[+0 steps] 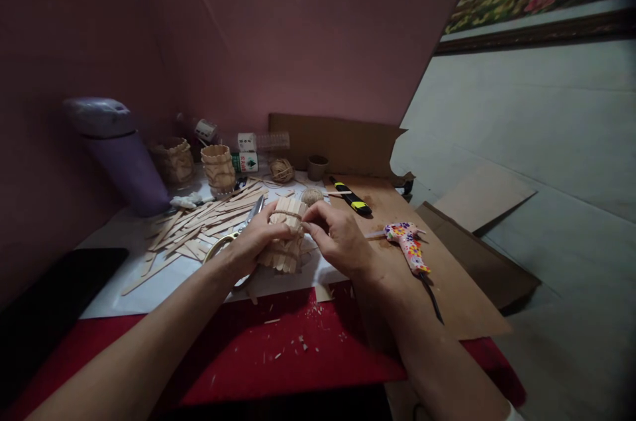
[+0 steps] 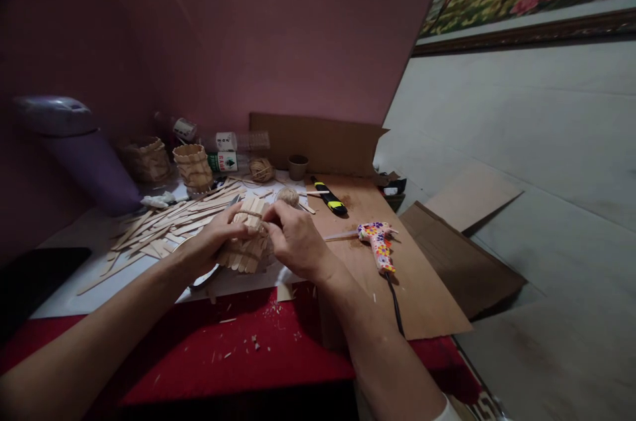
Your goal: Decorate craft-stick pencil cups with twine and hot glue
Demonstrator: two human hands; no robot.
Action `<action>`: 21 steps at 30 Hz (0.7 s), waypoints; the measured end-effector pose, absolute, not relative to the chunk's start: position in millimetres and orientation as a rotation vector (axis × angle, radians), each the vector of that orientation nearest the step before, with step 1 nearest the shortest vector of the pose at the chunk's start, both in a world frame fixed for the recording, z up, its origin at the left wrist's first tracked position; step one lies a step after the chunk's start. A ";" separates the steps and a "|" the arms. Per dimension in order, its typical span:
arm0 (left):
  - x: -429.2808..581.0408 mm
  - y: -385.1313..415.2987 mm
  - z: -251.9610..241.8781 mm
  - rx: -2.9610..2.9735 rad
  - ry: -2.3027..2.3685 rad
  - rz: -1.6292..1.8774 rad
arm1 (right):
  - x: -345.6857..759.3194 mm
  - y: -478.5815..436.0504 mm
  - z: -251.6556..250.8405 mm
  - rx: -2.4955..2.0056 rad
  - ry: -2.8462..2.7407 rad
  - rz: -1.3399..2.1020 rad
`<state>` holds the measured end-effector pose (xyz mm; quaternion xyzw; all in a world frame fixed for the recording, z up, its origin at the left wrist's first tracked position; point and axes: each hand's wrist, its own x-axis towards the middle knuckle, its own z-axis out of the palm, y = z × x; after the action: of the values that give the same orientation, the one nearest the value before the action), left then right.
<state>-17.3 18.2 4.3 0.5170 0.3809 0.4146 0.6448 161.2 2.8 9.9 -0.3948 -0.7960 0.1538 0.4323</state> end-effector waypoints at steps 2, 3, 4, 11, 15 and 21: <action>-17.4 18.7 3.3 1.185 0.862 0.941 | 161.1 3.6 13.0 -0.971 -1.864 0.683; -17.4 18.9 3.0 1.189 0.859 0.942 | 161.5 3.8 14.9 -0.966 -1.806 0.835; -17.4 19.0 2.9 1.194 0.859 0.944 | 162.0 3.9 16.7 -0.967 -1.751 0.976; -16.8 17.5 5.4 1.176 0.891 0.940 | 168.6 4.3 20.2 -1.028 -1.560 1.334; -17.4 17.9 5.0 1.191 0.887 0.939 | 168.7 7.4 15.3 -1.063 -1.606 1.204; -17.5 18.4 4.7 1.205 0.901 0.940 | 164.0 2.5 13.5 -1.125 -1.900 0.597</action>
<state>-17.5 18.4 4.7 0.5264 0.3936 0.4109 0.6318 164.0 2.5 13.5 -0.4478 -0.7560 0.2374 0.4143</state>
